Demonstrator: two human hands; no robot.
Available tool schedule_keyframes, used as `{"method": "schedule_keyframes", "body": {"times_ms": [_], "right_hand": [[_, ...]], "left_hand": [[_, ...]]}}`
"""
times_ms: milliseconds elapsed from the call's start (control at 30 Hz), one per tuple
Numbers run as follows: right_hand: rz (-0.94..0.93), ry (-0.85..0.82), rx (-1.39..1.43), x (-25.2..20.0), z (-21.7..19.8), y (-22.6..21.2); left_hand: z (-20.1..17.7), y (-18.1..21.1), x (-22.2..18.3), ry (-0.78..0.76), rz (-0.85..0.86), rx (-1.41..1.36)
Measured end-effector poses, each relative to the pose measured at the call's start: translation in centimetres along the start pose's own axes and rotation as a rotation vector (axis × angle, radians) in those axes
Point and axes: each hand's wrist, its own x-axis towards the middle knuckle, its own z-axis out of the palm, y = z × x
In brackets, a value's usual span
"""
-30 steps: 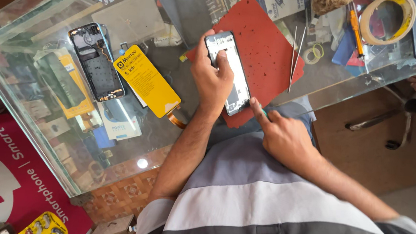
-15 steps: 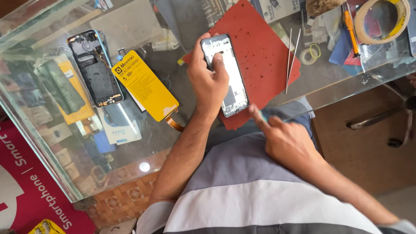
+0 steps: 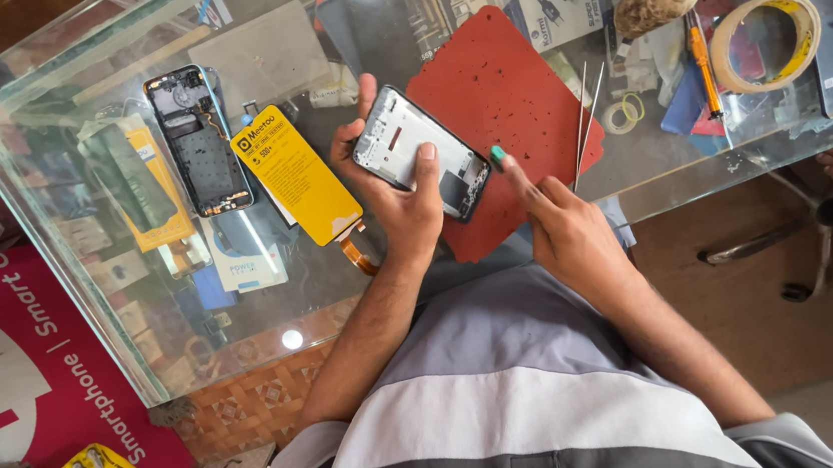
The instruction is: The person uses a metal spudger to pry and separate the screen assembly from the smartphone chassis. They then use a toothbrush to clean the internal frame and edges of the device. The person continues to scrape adhesive residue from the phone's interior using the spudger and brush.
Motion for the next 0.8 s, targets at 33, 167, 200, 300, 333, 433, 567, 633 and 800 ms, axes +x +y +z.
{"method": "schedule_keyframes", "body": {"times_ms": [33,167,200,300,333,433,567,633,800], "right_hand": [[-0.035,0.013,-0.064,0.5,0.1,0.1],[-0.127,0.020,-0.259,2.2,0.1,0.4],[-0.139,0.013,-0.291,2.4,0.0,0.2],[-0.046,-0.127,-0.356,0.9,-1.6,-0.4],[-0.050,-0.126,-0.364,1.1,-1.7,-0.6],[-0.089,-0.086,-0.374,2.6,-1.3,-0.8],[-0.108,-0.081,-0.343,3.2,-1.4,-1.1],[-0.051,-0.133,-0.353,2.4,-1.9,-1.2],[-0.105,-0.019,-0.309,3.4,-0.9,-1.4]], "left_hand": [[0.2,-0.1,-0.1,-0.003,-0.069,-0.103],[0.3,-1.0,0.0,-0.006,-0.257,-0.339],[0.1,-1.3,0.2,-0.005,-0.279,-0.351],[0.1,-2.1,0.7,0.003,-0.357,-0.410],[0.1,-2.2,0.6,-0.006,-0.338,-0.381],[0.3,-2.8,0.8,-0.026,-0.305,-0.347],[0.0,-3.4,1.1,-0.031,-0.335,-0.375],[0.0,-3.4,1.0,-0.045,-0.333,-0.362],[0.2,-2.8,1.0,-0.047,-0.341,-0.360]]}}
